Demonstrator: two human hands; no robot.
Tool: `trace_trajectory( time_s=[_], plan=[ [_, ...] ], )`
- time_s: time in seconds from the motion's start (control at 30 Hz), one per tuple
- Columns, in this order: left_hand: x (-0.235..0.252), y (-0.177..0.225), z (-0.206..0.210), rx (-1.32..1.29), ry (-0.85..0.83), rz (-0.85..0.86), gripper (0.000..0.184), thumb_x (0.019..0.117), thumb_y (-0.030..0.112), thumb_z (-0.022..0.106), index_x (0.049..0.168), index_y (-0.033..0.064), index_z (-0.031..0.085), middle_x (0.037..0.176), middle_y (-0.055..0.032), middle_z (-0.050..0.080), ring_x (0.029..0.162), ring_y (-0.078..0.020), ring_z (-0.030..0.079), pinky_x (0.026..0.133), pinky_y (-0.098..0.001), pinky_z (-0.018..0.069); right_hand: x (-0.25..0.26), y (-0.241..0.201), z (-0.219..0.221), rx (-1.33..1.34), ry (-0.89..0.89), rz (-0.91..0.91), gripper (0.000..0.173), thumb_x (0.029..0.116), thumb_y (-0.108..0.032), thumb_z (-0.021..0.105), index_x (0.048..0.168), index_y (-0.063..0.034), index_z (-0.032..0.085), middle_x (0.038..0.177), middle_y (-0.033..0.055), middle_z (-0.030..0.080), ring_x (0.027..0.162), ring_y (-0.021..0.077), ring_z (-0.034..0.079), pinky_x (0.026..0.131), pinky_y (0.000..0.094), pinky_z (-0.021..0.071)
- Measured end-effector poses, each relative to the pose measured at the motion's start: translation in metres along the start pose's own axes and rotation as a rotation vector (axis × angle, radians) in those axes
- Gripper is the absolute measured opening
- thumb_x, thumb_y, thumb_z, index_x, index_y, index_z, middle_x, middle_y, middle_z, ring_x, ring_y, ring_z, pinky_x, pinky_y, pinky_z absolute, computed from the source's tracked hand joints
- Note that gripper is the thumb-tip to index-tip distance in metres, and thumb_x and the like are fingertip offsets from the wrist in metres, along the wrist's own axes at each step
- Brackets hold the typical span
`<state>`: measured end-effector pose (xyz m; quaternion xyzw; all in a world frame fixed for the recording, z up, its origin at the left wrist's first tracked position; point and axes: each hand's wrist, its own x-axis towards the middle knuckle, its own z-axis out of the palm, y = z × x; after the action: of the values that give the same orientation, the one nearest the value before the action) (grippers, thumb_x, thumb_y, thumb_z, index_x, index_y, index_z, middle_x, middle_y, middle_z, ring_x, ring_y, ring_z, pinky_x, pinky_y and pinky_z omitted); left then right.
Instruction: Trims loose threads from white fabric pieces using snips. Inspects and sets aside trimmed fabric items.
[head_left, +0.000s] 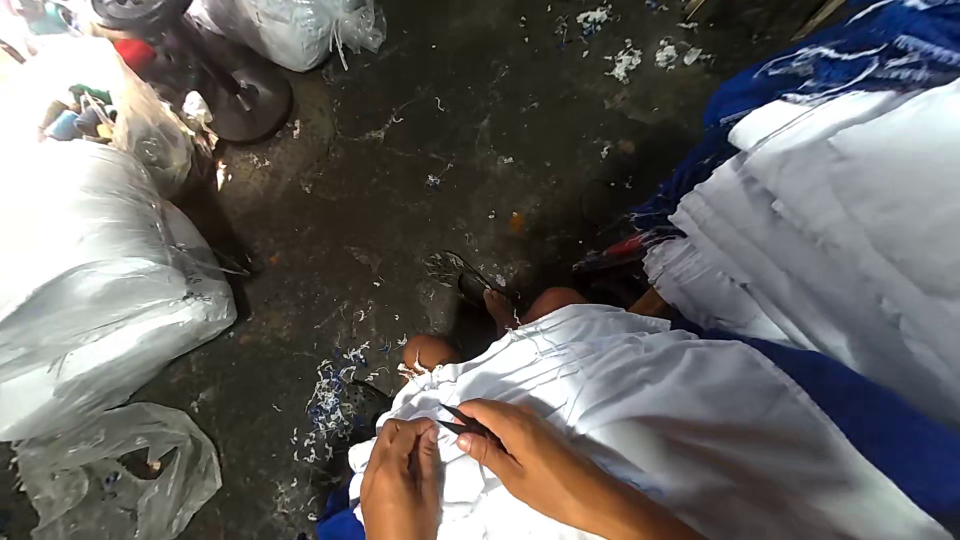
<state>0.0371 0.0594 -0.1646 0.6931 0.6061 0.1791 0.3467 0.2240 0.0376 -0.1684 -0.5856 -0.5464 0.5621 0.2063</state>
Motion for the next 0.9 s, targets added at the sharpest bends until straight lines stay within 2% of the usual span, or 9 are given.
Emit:
trace_trajectory(
  time_s=[0.13, 0.23, 0.3, 0.37, 0.43, 0.5, 0.63, 0.8, 0.9],
  plan=[
    [0.0, 0.001, -0.006, -0.058, 0.001, 0.013, 0.019, 0.0998, 0.009, 0.056, 0.093, -0.0025, 0.069, 0.08, -0.0063, 0.066, 0.071, -0.0061, 0.062, 0.068, -0.0216, 0.0537, 0.0, -0.001, -0.005, -0.021, -0.022, 0.004, 0.041, 0.1074, -0.038, 0.048, 0.122, -0.0029, 0.065, 0.099, 0.0145, 0.068, 0.089, 0.0273, 0.066, 0.079, 0.0471, 0.0535],
    [-0.004, 0.005, -0.006, -0.049, 0.013, -0.032, 0.02, 0.1011, 0.01, 0.053, 0.094, -0.0029, 0.067, 0.077, -0.0048, 0.065, 0.068, -0.0045, 0.061, 0.066, -0.0206, 0.0528, 0.002, -0.004, -0.008, -0.027, -0.049, -0.012, 0.041, 0.1071, -0.037, 0.05, 0.121, -0.0015, 0.065, 0.099, 0.0154, 0.067, 0.089, 0.0276, 0.066, 0.08, 0.0464, 0.0533],
    [-0.001, 0.01, -0.006, 0.029, -0.035, -0.082, 0.023, 0.1012, 0.018, 0.056, 0.104, -0.0025, 0.066, 0.079, -0.005, 0.066, 0.066, -0.0102, 0.062, 0.064, -0.0298, 0.0544, 0.003, -0.004, -0.008, 0.006, -0.033, -0.02, 0.039, 0.1074, -0.035, 0.049, 0.119, -0.0017, 0.066, 0.096, 0.0143, 0.067, 0.086, 0.0255, 0.065, 0.078, 0.0438, 0.0533],
    [0.009, 0.015, -0.007, 0.107, -0.12, -0.094, 0.042, 0.0991, 0.029, 0.063, 0.123, -0.0056, 0.065, 0.083, -0.0087, 0.069, 0.064, -0.0207, 0.064, 0.062, -0.0447, 0.056, 0.004, -0.001, -0.007, 0.086, 0.033, -0.016, 0.038, 0.1078, -0.034, 0.048, 0.117, -0.0018, 0.066, 0.091, 0.0121, 0.066, 0.08, 0.0206, 0.063, 0.075, 0.0373, 0.0524],
    [0.013, 0.019, -0.004, 0.166, -0.128, -0.071, 0.032, 0.0977, 0.026, 0.065, 0.112, -0.0011, 0.073, 0.084, -0.0109, 0.072, 0.067, -0.0264, 0.068, 0.062, -0.0507, 0.0567, 0.005, 0.001, -0.008, 0.14, 0.07, 0.008, 0.037, 0.108, -0.033, 0.048, 0.118, -0.0025, 0.066, 0.088, 0.0098, 0.064, 0.076, 0.0156, 0.06, 0.072, 0.0311, 0.0503],
    [0.008, 0.021, -0.002, 0.141, -0.071, -0.047, 0.019, 0.097, 0.017, 0.063, 0.098, 0.0029, 0.076, 0.083, -0.0087, 0.073, 0.069, -0.0221, 0.07, 0.064, -0.0443, 0.058, 0.005, 0.003, -0.01, 0.128, 0.067, 0.026, 0.038, 0.1076, -0.034, 0.048, 0.118, -0.0028, 0.067, 0.088, 0.0097, 0.064, 0.076, 0.0159, 0.06, 0.072, 0.0317, 0.0501],
    [-0.009, 0.014, -0.002, -0.037, 0.048, -0.109, 0.017, 0.0996, 0.009, 0.057, 0.093, -0.0023, 0.069, 0.073, -0.0034, 0.068, 0.064, -0.0056, 0.064, 0.063, -0.0234, 0.0557, 0.007, 0.002, -0.009, 0.031, 0.047, -0.011, 0.038, 0.1057, -0.036, 0.053, 0.116, -0.0027, 0.069, 0.094, 0.0126, 0.068, 0.084, 0.0208, 0.064, 0.078, 0.0368, 0.0526],
    [-0.012, 0.017, -0.003, -0.018, 0.073, -0.173, 0.016, 0.1003, 0.01, 0.056, 0.095, -0.0006, 0.067, 0.072, -0.0005, 0.067, 0.062, -0.0046, 0.063, 0.06, -0.0231, 0.0545, 0.006, -0.006, -0.008, -0.191, -0.017, -0.048, 0.042, 0.1042, -0.039, 0.056, 0.127, -0.0061, 0.068, 0.099, 0.0144, 0.068, 0.089, 0.029, 0.067, 0.077, 0.0475, 0.0548],
    [-0.014, 0.016, -0.001, -0.07, 0.115, -0.164, 0.018, 0.1012, 0.009, 0.055, 0.094, -0.0039, 0.066, 0.07, -0.0016, 0.065, 0.061, -0.0016, 0.062, 0.061, -0.0186, 0.0537, 0.007, -0.01, -0.008, -0.352, -0.031, -0.07, 0.039, 0.1036, -0.039, 0.057, 0.125, -0.0074, 0.067, 0.098, 0.0161, 0.067, 0.086, 0.0335, 0.069, 0.071, 0.0514, 0.0554]
  ],
)
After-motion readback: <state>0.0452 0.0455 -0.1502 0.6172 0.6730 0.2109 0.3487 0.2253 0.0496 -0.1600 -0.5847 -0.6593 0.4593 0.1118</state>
